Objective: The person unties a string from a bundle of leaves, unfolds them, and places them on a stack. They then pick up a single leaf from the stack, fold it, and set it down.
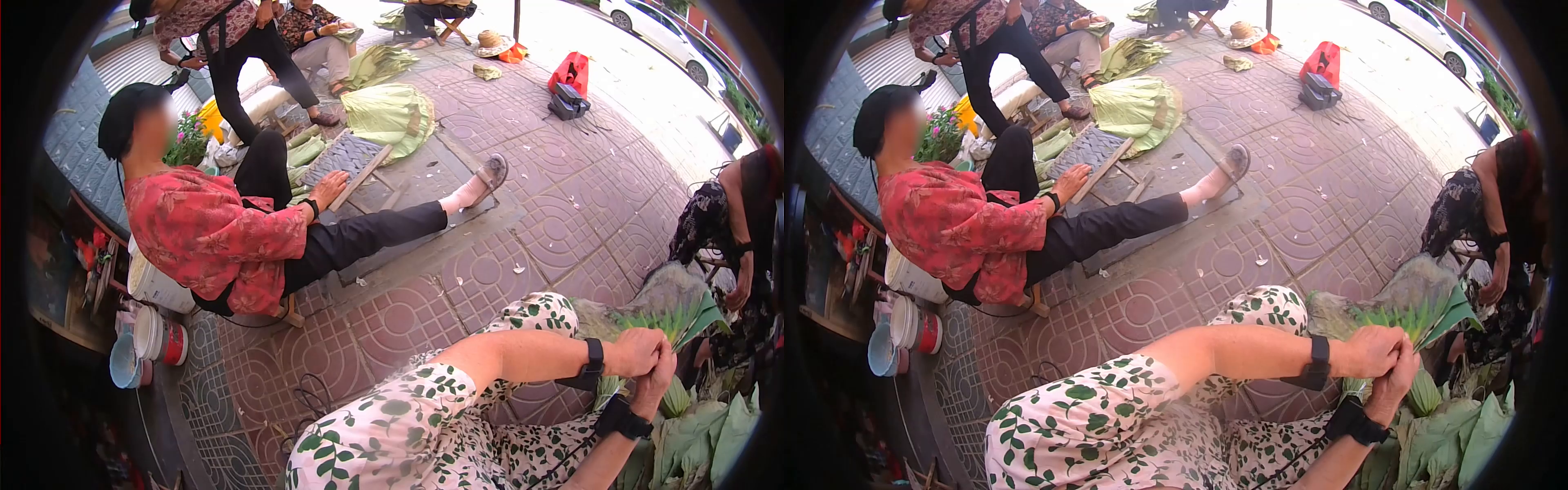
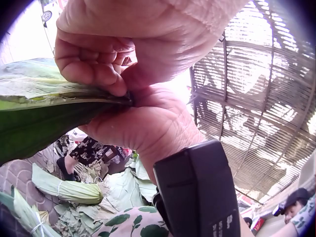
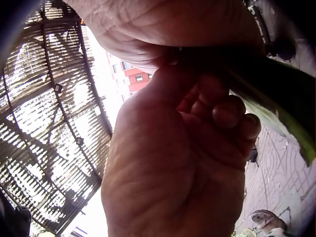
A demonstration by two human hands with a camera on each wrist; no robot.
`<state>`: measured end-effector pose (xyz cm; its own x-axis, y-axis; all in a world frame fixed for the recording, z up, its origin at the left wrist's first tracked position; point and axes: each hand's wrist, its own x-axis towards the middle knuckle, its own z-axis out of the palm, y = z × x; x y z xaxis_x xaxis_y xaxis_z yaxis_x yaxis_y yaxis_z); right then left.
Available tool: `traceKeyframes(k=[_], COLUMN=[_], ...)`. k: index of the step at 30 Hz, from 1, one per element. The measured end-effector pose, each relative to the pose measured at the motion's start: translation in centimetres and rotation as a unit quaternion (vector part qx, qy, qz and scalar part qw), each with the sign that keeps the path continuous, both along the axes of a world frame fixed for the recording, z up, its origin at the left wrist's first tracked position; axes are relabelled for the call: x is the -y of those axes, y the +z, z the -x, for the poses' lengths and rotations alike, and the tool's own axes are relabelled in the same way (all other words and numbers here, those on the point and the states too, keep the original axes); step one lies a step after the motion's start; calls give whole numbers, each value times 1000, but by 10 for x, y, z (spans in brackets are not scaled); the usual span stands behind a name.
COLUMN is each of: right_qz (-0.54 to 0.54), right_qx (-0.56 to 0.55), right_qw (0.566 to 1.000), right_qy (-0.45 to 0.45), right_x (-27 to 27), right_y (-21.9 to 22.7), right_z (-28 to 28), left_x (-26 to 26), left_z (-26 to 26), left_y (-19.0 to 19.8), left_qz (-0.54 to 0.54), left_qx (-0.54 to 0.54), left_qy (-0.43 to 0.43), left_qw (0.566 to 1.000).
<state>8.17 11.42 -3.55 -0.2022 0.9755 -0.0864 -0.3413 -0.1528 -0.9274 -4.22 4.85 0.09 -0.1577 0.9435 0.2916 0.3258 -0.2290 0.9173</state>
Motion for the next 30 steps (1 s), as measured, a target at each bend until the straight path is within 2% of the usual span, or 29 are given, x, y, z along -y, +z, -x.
traceKeyframes(k=[30], right_qz=[-3], right_qx=[10], right_qw=[1000], right_qy=[4], right_x=[5], right_y=[13], right_z=[6], left_x=[1], left_z=[2], left_y=[7], left_qz=[3], left_qx=[-10], left_qy=[-5], left_qw=[1000])
